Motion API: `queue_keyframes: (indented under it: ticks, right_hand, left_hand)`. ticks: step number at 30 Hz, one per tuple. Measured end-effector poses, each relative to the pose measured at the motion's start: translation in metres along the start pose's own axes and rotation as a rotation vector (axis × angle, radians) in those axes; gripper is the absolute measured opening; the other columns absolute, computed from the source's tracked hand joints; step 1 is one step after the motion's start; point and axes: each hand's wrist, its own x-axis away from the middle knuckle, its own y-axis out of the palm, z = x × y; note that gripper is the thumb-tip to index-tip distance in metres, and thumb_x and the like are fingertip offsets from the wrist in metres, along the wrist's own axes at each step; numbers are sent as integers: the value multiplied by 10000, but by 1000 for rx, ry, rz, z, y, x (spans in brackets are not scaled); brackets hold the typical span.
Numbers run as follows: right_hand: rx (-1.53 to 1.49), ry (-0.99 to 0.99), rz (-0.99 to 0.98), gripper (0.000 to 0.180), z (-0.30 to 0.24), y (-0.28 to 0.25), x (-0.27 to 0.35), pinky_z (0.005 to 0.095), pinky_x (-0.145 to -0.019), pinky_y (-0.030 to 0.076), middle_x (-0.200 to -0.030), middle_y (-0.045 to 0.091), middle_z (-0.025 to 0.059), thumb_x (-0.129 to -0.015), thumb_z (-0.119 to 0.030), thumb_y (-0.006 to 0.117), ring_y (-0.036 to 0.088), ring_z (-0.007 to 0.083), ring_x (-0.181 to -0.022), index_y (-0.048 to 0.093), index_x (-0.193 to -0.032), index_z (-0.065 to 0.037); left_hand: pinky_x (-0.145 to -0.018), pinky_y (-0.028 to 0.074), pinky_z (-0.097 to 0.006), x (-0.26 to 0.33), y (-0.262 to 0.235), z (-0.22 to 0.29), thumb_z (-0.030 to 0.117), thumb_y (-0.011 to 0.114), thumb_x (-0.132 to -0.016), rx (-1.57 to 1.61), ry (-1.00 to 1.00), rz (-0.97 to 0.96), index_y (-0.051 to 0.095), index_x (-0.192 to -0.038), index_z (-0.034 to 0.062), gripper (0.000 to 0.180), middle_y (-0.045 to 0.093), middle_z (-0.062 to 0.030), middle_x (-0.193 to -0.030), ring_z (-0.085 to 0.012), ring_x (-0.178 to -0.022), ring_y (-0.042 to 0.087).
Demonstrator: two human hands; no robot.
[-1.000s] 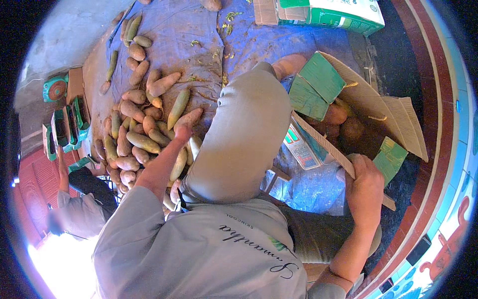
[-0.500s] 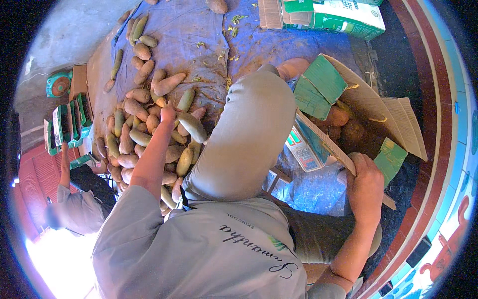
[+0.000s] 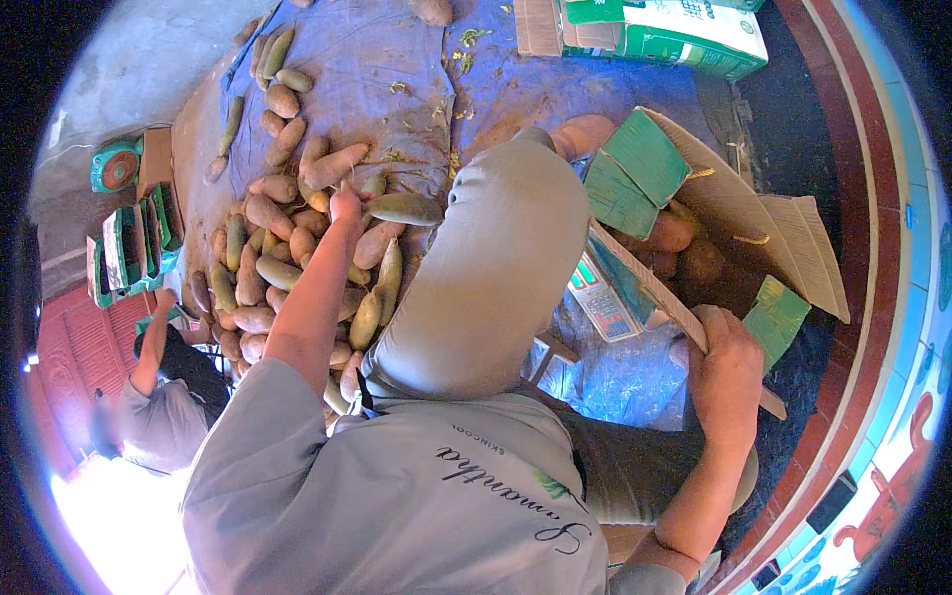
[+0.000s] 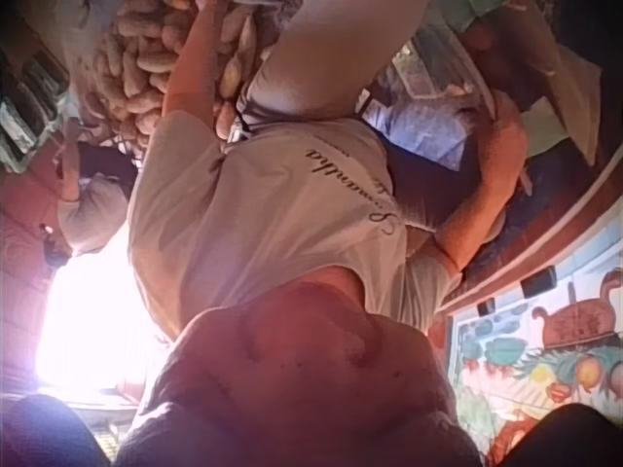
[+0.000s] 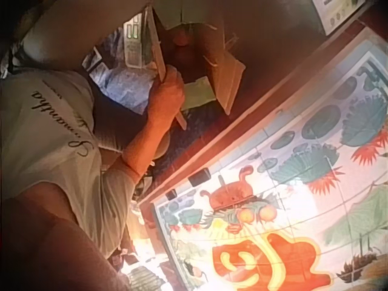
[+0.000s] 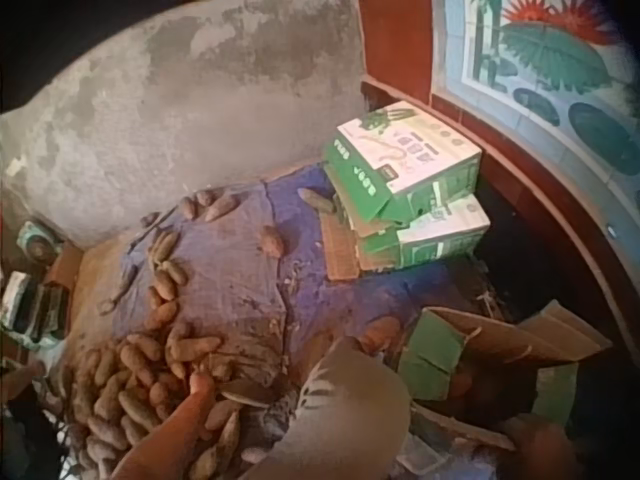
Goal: Packing produce into cardboard boxes and weighing them on a scale.
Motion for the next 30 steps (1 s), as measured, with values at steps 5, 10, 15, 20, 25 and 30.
queue_keyframes:
  ticks: [5,10,15,20,25,30]
  right_hand:
    - [4,18,-20,197,-4,-4,0,459,-712,458,-866,603,170,-719,4,584,582,378,-821,585,-912,-37]
    - [-109,-77,7,188,2,2,-11,456,-708,460,-858,603,164,-720,0,590,583,378,-812,588,-904,-37]
    - [-13,23,6,182,-2,-1,-2,451,-694,464,-850,602,163,-717,-3,593,588,374,-797,595,-895,-41]
    - [-33,28,-35,159,-3,-3,-4,412,-708,458,-862,596,183,-774,20,565,585,378,-813,581,-930,-3]
    - [-41,50,-45,161,-5,-5,-4,414,-713,458,-868,598,183,-777,18,565,586,380,-819,582,-936,-4]
    - [-15,57,-36,195,-2,-3,-4,420,-721,455,-877,601,181,-754,35,559,585,382,-833,584,-942,-9]
  left_hand:
    - [-696,512,-369,-60,-47,-60,353,406,-951,-301,94,125,585,-1033,-23,424,667,-174,-872,-277,-757,660]
    - [-792,504,-381,-160,-207,-139,349,509,-898,-1214,308,57,612,-1046,15,380,663,-135,-982,-302,-923,633]
    - [-863,475,-391,-82,-101,-138,227,650,-808,-1353,280,20,614,-1021,86,258,565,-122,-1135,-319,-1079,545]
    - [-981,356,-427,54,-65,-51,246,574,-836,-1358,829,236,542,-1129,68,344,503,-130,-1232,-307,-1161,458]
    - [-956,386,-446,60,-41,-77,157,516,-838,-1627,849,-249,574,-1124,76,302,416,-82,-1346,-290,-1210,413]
    - [-1008,352,-444,40,-33,-103,139,458,-868,-1861,1002,-427,620,-1137,78,319,330,-57,-1437,-280,-1293,353]
